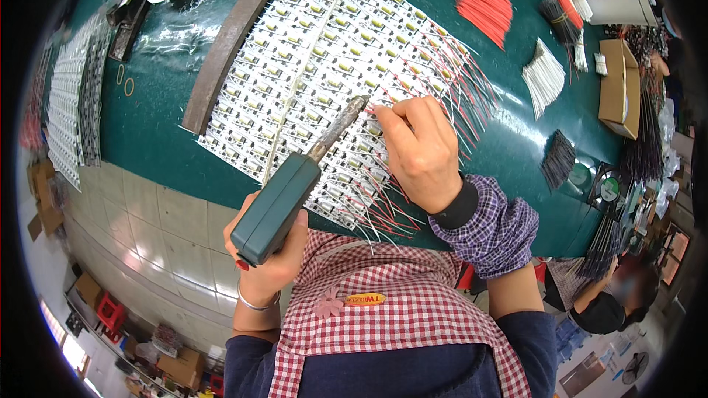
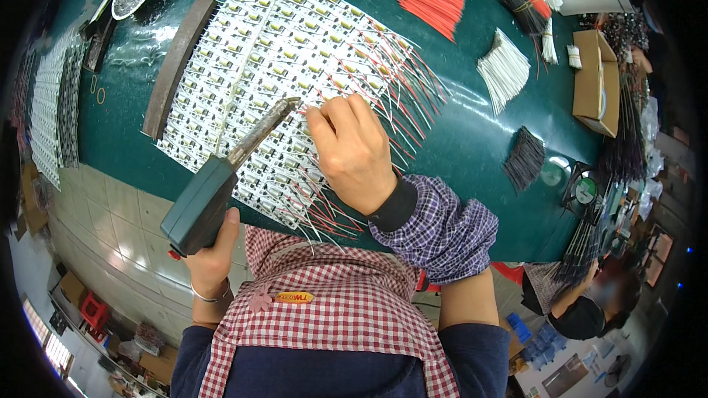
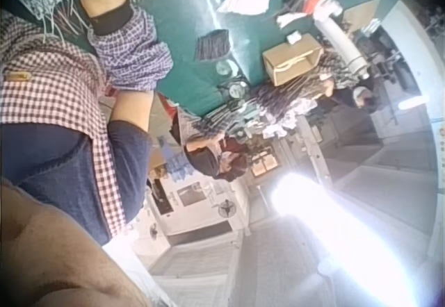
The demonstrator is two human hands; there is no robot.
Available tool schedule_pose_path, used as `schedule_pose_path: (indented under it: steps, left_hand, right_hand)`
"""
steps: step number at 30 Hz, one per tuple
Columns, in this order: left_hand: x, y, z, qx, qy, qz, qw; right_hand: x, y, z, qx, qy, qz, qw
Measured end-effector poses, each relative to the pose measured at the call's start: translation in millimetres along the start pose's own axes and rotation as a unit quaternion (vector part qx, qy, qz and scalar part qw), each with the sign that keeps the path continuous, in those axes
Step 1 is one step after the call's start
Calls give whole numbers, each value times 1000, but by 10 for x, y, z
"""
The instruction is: The person solders wires onto a circuit board panel using a soldering gun and checks the rows across the panel using a thin rod.
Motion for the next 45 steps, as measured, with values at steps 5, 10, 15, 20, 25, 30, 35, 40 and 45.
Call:
schedule_pose_path:
  steps: [5,10,15,20,25,30,35,40,45]
  left_hand:
    - [-61,106,93,-39,-43,45,997]
    - [-59,35,104,-19,-36,26,999]
    - [-78,-51,85,18,-6,-13,1000]
    - [-91,-76,86,34,9,-5,999]
    - [-126,-31,91,22,11,19,1000]
    - [-107,-21,39,32,31,17,999]
    - [-99,-47,35,42,42,17,998]
    - [-182,47,109,15,0,10,1000]
    - [-274,174,221,-11,-49,57,997]
  right_hand:
    - [-17,17,2,-16,-3,17,1000]
    - [0,64,74,-27,-13,19,999]
    - [-45,89,99,-12,-12,3,1000]
    - [-63,97,36,7,6,1,1000]
    - [-65,103,38,14,10,-7,1000]
    - [-74,109,10,12,17,-12,1000]
    - [-85,116,15,3,20,-15,1000]
    - [-72,128,9,7,20,-16,1000]
    - [-78,126,5,3,13,-13,1000]
Point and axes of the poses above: each hand's wrist, its own x-axis towards the middle knuckle, its own z-axis out of the back of the hand, y = z × x, the point moved 10 cm from there along x, towards the middle knuckle, and after that the axes turned 9 degrees about -x, right-handed, at the moved point
